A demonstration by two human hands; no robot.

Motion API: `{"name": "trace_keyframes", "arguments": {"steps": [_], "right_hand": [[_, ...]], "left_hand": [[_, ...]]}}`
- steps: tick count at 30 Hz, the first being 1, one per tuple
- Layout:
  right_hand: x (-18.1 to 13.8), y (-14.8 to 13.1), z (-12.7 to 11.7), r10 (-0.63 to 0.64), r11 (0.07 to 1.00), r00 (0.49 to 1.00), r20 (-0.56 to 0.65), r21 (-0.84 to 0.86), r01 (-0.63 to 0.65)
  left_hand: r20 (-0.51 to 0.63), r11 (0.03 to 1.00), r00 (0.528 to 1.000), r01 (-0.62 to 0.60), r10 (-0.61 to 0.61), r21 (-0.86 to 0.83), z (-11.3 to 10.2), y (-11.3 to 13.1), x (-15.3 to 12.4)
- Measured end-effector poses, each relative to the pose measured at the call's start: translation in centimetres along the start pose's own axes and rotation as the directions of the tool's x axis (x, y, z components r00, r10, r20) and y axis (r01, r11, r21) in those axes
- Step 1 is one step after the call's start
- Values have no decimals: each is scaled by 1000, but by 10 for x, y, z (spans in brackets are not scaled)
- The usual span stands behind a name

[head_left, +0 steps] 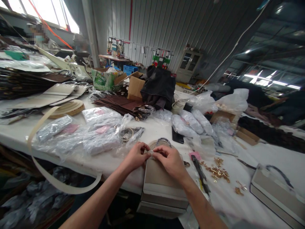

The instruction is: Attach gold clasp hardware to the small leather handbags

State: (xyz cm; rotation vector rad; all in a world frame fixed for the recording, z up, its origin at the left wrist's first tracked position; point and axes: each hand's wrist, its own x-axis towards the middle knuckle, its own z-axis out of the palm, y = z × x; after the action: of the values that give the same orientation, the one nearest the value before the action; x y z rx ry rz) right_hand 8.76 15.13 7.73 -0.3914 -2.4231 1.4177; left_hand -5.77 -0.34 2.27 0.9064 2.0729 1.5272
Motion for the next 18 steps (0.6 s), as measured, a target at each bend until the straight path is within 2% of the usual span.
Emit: {"name": "trace_keyframes", "arguments": {"steps": [6,12,18], "right_hand": [[-1,-6,2,-79,988,997,-25,-138,75],[-4,-2,8,-239,942,970,-46,-253,221],[-10,-7,11,-227,926,974,8,-308,219]], "left_hand": [[-3,999,1000,19,-19,-39,2,0,-2],[-10,997,1000,5,-6,-73,5,-7,0],[-6,998,1000,6,-7,-70,3,-5,-1]]}}
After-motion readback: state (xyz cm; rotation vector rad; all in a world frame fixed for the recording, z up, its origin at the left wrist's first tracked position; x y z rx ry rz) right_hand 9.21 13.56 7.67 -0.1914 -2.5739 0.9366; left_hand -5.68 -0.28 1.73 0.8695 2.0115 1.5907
